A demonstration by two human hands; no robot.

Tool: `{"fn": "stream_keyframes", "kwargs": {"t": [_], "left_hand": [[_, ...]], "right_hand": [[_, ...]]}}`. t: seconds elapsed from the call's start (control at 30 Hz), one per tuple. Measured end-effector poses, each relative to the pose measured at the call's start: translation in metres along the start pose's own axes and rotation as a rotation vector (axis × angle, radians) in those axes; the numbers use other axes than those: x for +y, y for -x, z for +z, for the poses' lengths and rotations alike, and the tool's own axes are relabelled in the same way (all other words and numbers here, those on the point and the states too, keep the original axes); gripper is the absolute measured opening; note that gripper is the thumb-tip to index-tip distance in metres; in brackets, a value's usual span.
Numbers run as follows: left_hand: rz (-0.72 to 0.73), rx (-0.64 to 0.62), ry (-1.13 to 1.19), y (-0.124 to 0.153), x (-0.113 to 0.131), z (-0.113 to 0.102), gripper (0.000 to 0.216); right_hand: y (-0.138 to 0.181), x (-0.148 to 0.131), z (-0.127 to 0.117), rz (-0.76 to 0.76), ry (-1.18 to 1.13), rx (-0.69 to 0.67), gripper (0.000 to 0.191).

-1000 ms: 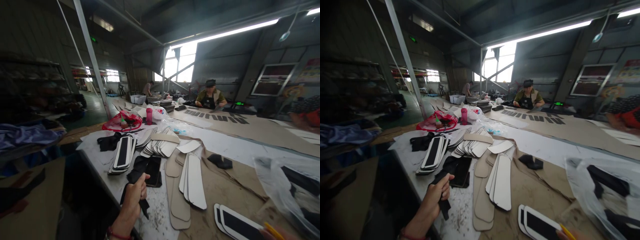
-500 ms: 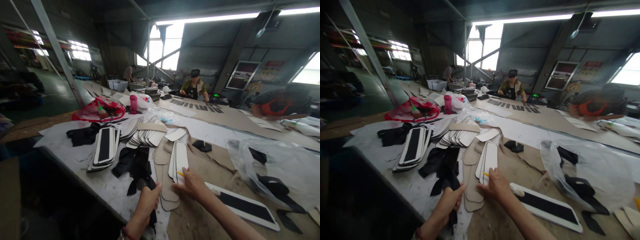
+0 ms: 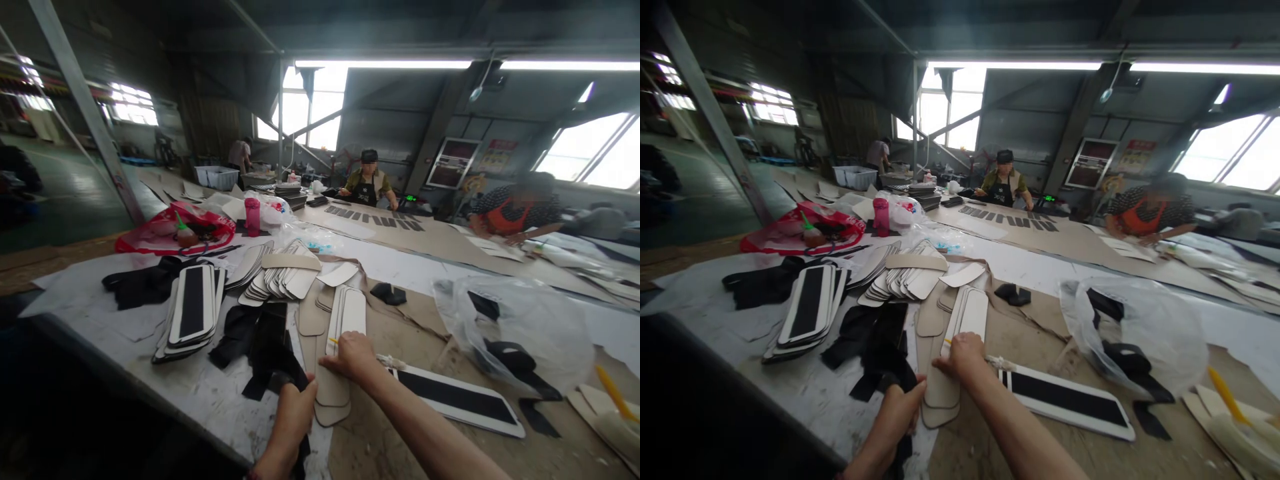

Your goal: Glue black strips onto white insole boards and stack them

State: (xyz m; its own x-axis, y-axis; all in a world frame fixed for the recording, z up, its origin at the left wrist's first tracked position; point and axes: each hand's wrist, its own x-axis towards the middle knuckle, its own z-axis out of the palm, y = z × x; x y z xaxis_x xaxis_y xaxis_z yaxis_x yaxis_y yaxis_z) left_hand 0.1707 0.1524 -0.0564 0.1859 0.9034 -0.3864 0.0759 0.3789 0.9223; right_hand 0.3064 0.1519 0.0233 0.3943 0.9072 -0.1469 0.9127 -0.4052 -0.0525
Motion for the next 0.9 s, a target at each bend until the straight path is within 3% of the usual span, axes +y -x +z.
{"fn": "stream_keyframes", "kwargs": {"t": [0.27, 0.43, 0.63, 0.73, 0.83, 0.9], "left_hand": [[0.029, 0.028, -0.016, 0.000, -0.001, 0.001, 0.029], [0.046, 0.008, 0.016, 0.007, 0.006, -0.001, 0.033], [0.031, -0.069, 0.143, 0.028, 0.018, -0.014, 0.058], [-0.071, -0.219, 0.264, 0.040, 0.027, -0.021, 0.062], [-0.325, -0.416, 0.462, 0.045, 0.034, -0.024, 0.066], [-0.428, -0.476, 0.478, 0.046, 0.033, -0.021, 0.066]], "right_hand": [[-0.002, -0.008, -0.009, 0.029, 0.052, -0.046, 0.031], [0.004, 0.008, -0.039, 0.044, 0.093, -0.011, 0.020], [0.067, 0.053, -0.075, -0.063, 0.124, 0.108, 0.019], [0.117, 0.080, -0.067, -0.221, 0.172, 0.202, 0.014], [0.164, 0.108, -0.048, -0.535, 0.277, 0.392, 0.016], [0.190, 0.125, -0.035, -0.699, 0.322, 0.462, 0.019]]}}
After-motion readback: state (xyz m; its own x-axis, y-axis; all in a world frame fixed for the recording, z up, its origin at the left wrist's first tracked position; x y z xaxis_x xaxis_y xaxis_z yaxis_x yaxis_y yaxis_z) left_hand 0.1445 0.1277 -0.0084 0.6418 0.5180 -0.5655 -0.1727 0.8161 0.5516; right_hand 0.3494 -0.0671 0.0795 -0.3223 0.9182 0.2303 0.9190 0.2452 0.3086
